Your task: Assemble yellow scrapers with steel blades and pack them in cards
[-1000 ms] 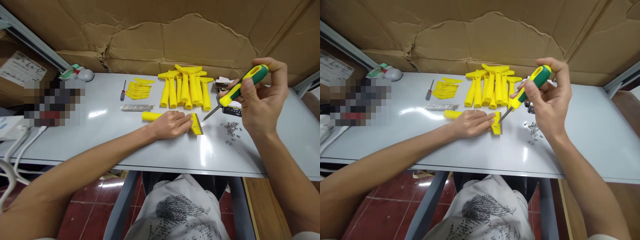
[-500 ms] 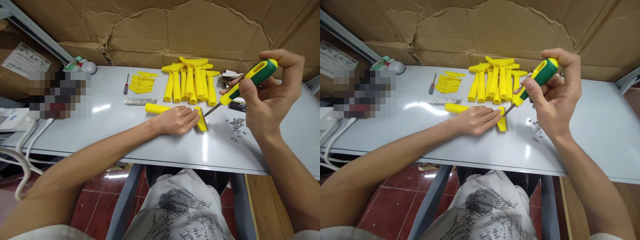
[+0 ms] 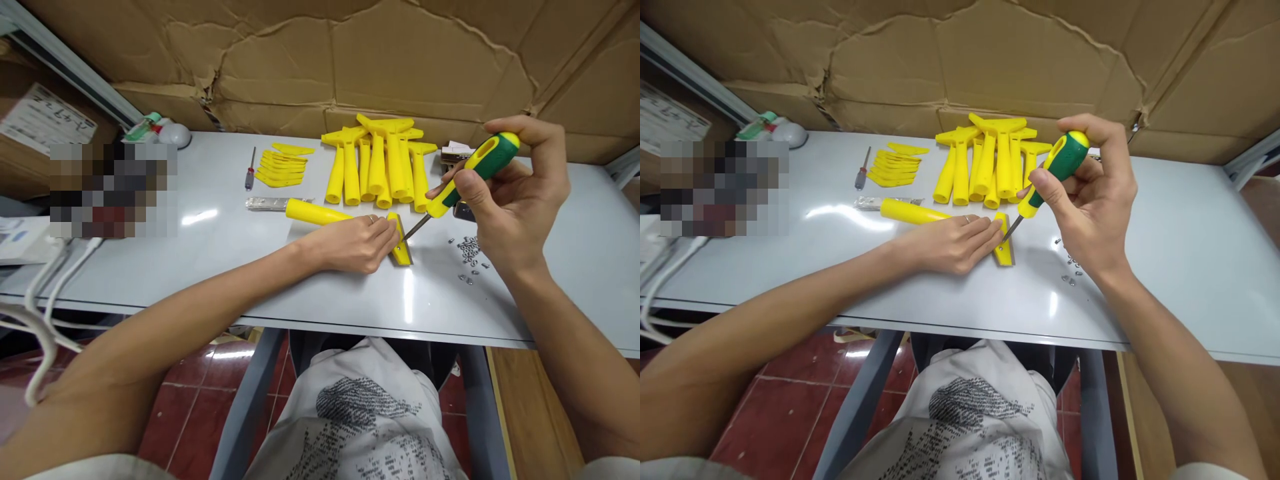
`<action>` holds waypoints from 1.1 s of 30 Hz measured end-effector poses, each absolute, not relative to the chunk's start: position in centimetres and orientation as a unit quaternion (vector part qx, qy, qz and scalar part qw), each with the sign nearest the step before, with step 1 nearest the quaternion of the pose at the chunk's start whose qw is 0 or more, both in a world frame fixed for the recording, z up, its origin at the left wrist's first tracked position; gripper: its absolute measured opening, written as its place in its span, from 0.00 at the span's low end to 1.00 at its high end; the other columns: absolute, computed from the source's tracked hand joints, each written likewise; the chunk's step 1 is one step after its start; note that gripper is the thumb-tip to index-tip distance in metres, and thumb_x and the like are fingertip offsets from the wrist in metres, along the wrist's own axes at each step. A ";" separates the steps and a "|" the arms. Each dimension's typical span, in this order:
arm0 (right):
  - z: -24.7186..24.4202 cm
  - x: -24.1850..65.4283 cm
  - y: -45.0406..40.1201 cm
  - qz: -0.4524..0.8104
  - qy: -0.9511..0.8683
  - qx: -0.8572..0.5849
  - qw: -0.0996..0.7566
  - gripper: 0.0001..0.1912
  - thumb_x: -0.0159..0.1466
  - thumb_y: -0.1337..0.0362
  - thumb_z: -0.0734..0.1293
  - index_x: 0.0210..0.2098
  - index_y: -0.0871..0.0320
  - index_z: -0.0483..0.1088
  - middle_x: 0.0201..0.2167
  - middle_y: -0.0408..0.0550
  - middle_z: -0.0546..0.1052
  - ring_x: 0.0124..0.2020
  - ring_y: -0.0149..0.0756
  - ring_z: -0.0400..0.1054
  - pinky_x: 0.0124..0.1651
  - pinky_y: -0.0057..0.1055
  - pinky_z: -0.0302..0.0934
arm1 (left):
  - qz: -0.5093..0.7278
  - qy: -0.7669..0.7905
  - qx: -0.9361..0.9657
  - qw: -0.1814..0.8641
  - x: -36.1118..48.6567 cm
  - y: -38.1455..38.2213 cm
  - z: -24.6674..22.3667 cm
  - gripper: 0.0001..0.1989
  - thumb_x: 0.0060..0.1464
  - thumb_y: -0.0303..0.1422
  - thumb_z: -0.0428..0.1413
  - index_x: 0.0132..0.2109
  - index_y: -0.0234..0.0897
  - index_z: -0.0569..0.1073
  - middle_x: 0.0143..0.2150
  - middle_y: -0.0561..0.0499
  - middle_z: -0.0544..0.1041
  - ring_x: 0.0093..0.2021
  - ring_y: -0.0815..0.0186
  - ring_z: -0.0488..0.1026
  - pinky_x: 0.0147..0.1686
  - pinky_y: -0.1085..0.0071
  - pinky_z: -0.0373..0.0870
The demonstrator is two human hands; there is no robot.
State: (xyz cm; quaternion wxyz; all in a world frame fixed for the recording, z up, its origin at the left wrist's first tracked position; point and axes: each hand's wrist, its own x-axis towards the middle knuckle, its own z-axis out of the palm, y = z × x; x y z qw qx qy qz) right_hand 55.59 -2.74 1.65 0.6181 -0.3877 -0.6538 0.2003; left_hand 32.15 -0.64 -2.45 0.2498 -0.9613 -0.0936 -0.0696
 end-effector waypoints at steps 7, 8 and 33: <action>1.7 55.5 -3.6 0.265 -0.665 -0.407 0.567 0.23 0.64 0.47 0.78 0.54 0.43 0.70 0.39 0.44 0.79 0.38 0.43 0.82 0.36 0.40 0.78 | -0.047 -0.089 -0.955 0.279 32.0 -0.7 -2.4 0.18 0.72 0.21 0.44 0.56 0.27 0.77 0.52 0.35 0.83 0.46 0.59 0.81 0.38 0.65 0.77; 1.7 55.5 -3.8 0.265 -0.666 -0.419 0.557 0.24 0.64 0.44 0.77 0.55 0.42 0.69 0.40 0.45 0.80 0.40 0.45 0.82 0.38 0.42 0.78 | -0.049 -0.089 -0.955 0.280 32.0 -0.7 -2.5 0.17 0.72 0.21 0.44 0.56 0.27 0.77 0.52 0.36 0.83 0.45 0.59 0.81 0.37 0.66 0.77; -0.8 55.2 -3.1 0.133 -0.726 -0.312 0.598 0.23 0.72 0.51 0.71 0.64 0.39 0.69 0.46 0.45 0.76 0.37 0.36 0.76 0.40 0.38 0.80 | -0.129 -0.052 -0.939 0.313 32.0 -0.8 -2.7 0.12 0.71 0.20 0.49 0.51 0.22 0.77 0.45 0.35 0.84 0.39 0.59 0.81 0.33 0.65 0.79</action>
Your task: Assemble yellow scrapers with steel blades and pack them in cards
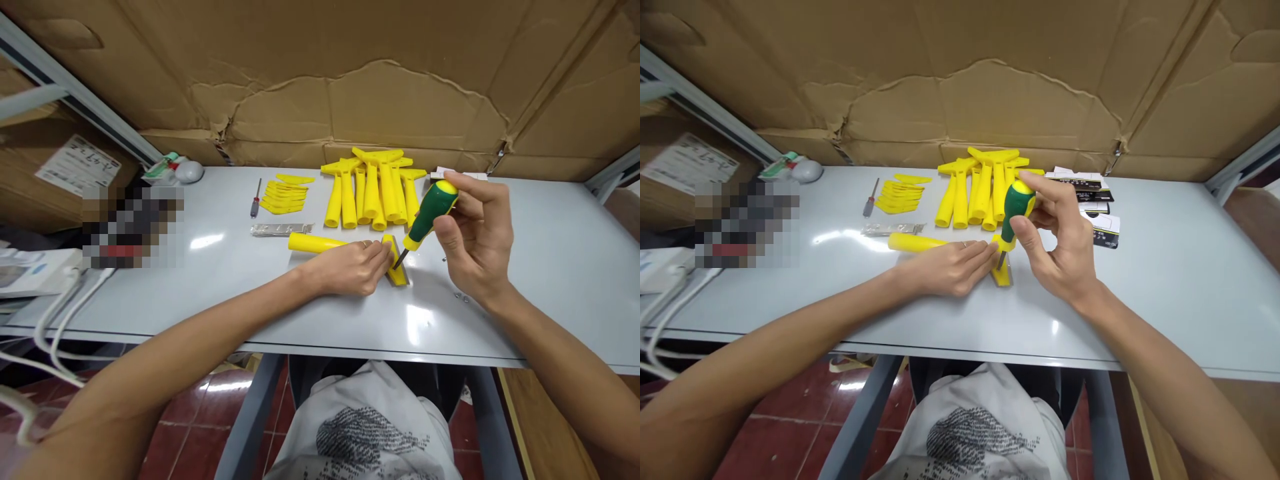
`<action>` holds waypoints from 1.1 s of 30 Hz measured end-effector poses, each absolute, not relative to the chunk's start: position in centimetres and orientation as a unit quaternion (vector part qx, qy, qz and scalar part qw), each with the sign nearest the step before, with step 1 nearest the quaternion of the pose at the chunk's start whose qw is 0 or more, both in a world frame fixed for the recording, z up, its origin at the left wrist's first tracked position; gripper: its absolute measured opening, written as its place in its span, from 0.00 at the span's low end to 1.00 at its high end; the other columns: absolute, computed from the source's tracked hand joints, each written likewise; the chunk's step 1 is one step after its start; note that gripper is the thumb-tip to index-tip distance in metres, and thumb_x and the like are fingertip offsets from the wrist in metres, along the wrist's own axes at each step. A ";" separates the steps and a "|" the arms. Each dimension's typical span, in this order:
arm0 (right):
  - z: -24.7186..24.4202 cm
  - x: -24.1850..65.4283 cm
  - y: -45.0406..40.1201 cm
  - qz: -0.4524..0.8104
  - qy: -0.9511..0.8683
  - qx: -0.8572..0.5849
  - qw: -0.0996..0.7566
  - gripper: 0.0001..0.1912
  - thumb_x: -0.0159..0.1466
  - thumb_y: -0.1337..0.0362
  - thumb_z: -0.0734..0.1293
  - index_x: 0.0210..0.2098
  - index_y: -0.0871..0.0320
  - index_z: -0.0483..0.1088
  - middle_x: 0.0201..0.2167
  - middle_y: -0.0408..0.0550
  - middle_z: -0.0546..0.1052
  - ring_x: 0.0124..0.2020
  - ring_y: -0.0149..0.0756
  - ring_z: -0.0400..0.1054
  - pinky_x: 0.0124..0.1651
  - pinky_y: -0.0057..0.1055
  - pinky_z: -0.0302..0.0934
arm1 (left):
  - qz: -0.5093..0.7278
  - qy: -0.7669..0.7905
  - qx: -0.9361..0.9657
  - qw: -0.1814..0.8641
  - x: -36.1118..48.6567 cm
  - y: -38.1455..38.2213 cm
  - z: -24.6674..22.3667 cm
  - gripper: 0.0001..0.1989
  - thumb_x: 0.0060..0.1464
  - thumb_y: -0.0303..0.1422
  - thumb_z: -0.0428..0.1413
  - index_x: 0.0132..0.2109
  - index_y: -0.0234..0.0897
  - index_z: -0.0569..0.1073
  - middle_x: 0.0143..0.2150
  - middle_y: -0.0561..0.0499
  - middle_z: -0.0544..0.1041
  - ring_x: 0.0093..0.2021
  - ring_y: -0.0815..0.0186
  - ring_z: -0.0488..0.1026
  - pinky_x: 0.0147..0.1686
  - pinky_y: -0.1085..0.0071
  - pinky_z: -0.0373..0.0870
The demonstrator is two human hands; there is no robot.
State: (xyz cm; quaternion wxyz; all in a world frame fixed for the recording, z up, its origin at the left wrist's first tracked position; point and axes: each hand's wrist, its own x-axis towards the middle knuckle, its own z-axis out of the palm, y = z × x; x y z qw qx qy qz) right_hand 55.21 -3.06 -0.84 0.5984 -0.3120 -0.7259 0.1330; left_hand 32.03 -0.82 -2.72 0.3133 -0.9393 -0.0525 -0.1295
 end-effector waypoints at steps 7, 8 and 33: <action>-0.7 55.3 -3.4 0.219 -0.731 -0.302 0.572 0.26 0.71 0.55 0.73 0.66 0.39 0.66 0.54 0.47 0.77 0.49 0.42 0.79 0.53 0.49 0.81 | -0.023 -0.081 -0.944 0.320 32.6 -2.2 -1.9 0.14 0.69 0.18 0.50 0.53 0.19 0.79 0.45 0.33 0.83 0.41 0.56 0.80 0.37 0.63 0.78; -0.7 55.3 -3.4 0.231 -0.727 -0.297 0.575 0.26 0.70 0.56 0.74 0.65 0.40 0.66 0.54 0.47 0.78 0.49 0.43 0.79 0.52 0.49 0.82 | -0.008 -0.090 -0.945 0.315 32.6 -2.5 -1.7 0.15 0.69 0.18 0.49 0.54 0.18 0.79 0.46 0.32 0.83 0.43 0.55 0.80 0.38 0.63 0.78; -0.4 55.2 -2.9 0.215 -0.720 -0.263 0.605 0.23 0.66 0.54 0.77 0.57 0.38 0.69 0.48 0.45 0.79 0.45 0.45 0.79 0.46 0.51 0.79 | -0.253 -0.211 -0.939 -0.098 30.6 0.5 -3.2 0.12 0.71 0.27 0.56 0.43 0.35 0.85 0.44 0.43 0.84 0.43 0.62 0.82 0.44 0.65 0.80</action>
